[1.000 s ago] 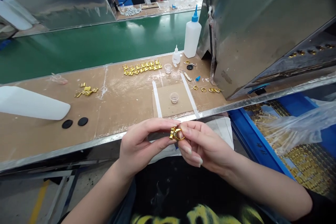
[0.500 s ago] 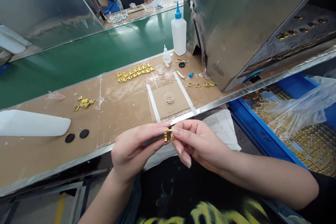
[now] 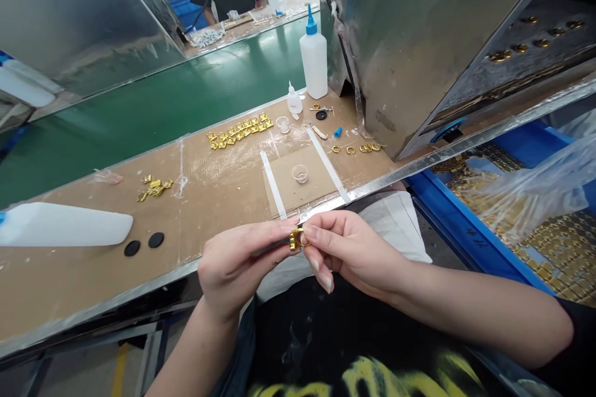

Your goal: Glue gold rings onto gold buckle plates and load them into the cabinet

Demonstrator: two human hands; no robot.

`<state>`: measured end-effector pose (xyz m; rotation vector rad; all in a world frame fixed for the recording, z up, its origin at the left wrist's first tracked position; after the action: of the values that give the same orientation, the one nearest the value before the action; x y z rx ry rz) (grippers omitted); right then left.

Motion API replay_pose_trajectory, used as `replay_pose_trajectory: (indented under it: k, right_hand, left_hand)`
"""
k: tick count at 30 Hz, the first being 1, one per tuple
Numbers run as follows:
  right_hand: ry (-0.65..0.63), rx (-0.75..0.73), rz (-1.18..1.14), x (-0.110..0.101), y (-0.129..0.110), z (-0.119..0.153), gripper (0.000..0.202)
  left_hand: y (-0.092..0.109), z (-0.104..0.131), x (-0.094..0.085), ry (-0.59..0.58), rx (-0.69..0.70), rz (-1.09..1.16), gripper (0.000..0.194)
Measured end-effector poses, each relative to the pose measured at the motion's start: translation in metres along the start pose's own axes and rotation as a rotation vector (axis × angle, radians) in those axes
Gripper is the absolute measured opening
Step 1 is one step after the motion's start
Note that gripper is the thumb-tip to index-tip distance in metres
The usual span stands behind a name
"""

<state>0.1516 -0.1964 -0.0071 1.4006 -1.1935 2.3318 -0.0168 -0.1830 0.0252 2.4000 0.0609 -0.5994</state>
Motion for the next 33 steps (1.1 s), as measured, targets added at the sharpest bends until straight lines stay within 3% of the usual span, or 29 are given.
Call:
replay_pose_trajectory:
  k: [7, 13, 17, 24, 28, 33]
  right_hand:
    - [-0.004, 0.042, -0.005, 0.0, 0.001, -0.001, 0.034]
    - [0.012, 0.037, -0.006, -0.003, 0.001, -0.003, 0.033]
    - [0.058, -0.002, -0.038, -0.003, 0.0, -0.007, 0.032]
    - [0.091, -0.017, -0.08, -0.004, -0.004, -0.011, 0.039]
    - [0.1, -0.078, 0.096, -0.009, -0.009, -0.008, 0.043]
    - [0.179, -0.29, 0.599, -0.008, -0.023, -0.001, 0.041]
  left_hand:
    - [0.0, -0.002, -0.001, -0.014, 0.014, 0.024, 0.048]
    - [-0.002, 0.001, 0.001, 0.05, -0.036, 0.015, 0.045]
    - [-0.007, 0.004, 0.01, 0.171, -0.184, 0.085, 0.043]
    - [-0.021, 0.013, 0.034, 0.388, -0.559, 0.587, 0.03]
    - [-0.026, 0.015, 0.043, 0.489, -0.712, 0.843, 0.031]
    - [-0.023, 0.011, 0.048, 0.512, -0.84, 1.016, 0.033]
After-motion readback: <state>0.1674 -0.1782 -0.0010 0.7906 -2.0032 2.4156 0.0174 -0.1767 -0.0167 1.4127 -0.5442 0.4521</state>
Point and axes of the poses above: each hand's wrist, its own z-axis away from the middle knuckle, its own x-axis out of the palm, y = z × x, the point moved 4 cm from there along -z, towards the middle knuckle, and after that the axes turned 11 degrees about x, right-handed, at the moved point
